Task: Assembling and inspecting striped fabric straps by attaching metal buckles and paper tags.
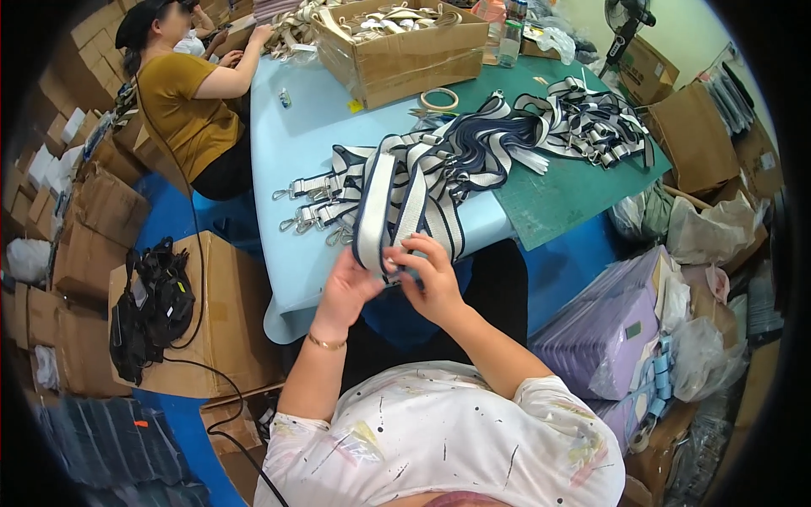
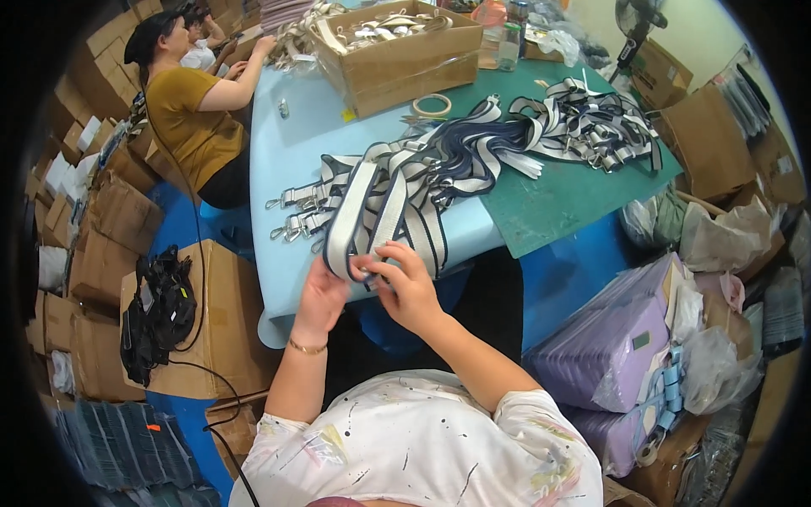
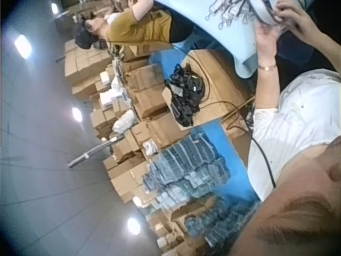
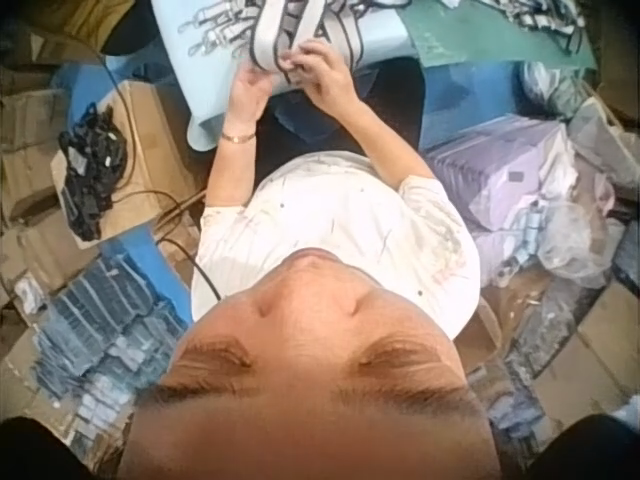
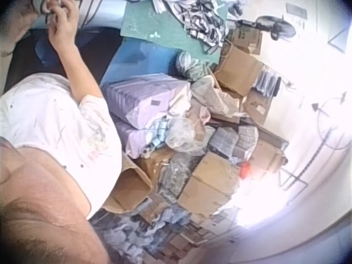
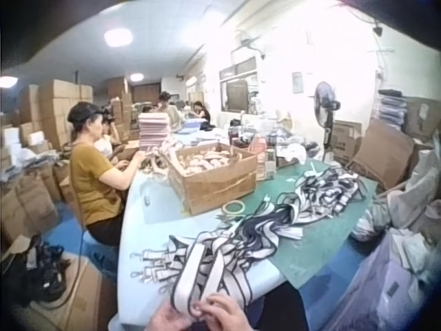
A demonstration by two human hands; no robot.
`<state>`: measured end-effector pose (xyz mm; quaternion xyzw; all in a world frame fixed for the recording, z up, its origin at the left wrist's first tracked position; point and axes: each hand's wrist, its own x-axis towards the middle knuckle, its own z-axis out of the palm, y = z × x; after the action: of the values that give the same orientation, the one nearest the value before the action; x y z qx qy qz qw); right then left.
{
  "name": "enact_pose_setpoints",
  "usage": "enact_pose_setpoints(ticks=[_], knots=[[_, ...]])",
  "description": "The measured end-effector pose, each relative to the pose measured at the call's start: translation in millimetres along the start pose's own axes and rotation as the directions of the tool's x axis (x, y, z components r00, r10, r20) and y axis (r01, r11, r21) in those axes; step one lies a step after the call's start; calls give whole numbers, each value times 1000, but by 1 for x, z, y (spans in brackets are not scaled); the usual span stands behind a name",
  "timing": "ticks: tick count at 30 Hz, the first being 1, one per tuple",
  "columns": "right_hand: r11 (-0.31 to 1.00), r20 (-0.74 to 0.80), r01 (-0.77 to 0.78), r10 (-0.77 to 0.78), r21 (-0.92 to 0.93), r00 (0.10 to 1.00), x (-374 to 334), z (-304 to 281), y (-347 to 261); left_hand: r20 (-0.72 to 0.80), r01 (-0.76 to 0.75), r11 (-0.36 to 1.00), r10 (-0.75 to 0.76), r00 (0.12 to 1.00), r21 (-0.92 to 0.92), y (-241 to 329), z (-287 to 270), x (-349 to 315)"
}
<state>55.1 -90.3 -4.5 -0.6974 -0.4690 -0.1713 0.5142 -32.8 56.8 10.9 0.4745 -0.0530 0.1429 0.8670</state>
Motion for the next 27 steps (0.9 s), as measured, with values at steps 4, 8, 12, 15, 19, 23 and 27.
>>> enact_pose_setpoints(ticks=[4,8,12,15,19,23,27], knots=[[874,10,-335,354,353,935,0,-18,14,132,-98,852,34,991,514,-8,19,-16],[52,456,-588,577,807,678,14,-36,19,325,-346,300,120,938,889,-12,35,-13],[307,534,-664,412,681,738,21,-48,0,560,-563,64,58,827,824,-17,44,-6],[368,350,-578,525,728,776,52,-72,5,516,-539,132,173,839,832,-9,52,6],[689,-109,-294,477,662,872,128,-133,48,411,-405,-86,306,859,910,5,30,27],[865,-181,-397,463,306,868,172,-193,137,203,-183,-107,225,953,977,-17,3,36],[503,-96,-98,30,-859,995,170,-146,126,126,-81,-238,179,976,968,-27,4,30]])
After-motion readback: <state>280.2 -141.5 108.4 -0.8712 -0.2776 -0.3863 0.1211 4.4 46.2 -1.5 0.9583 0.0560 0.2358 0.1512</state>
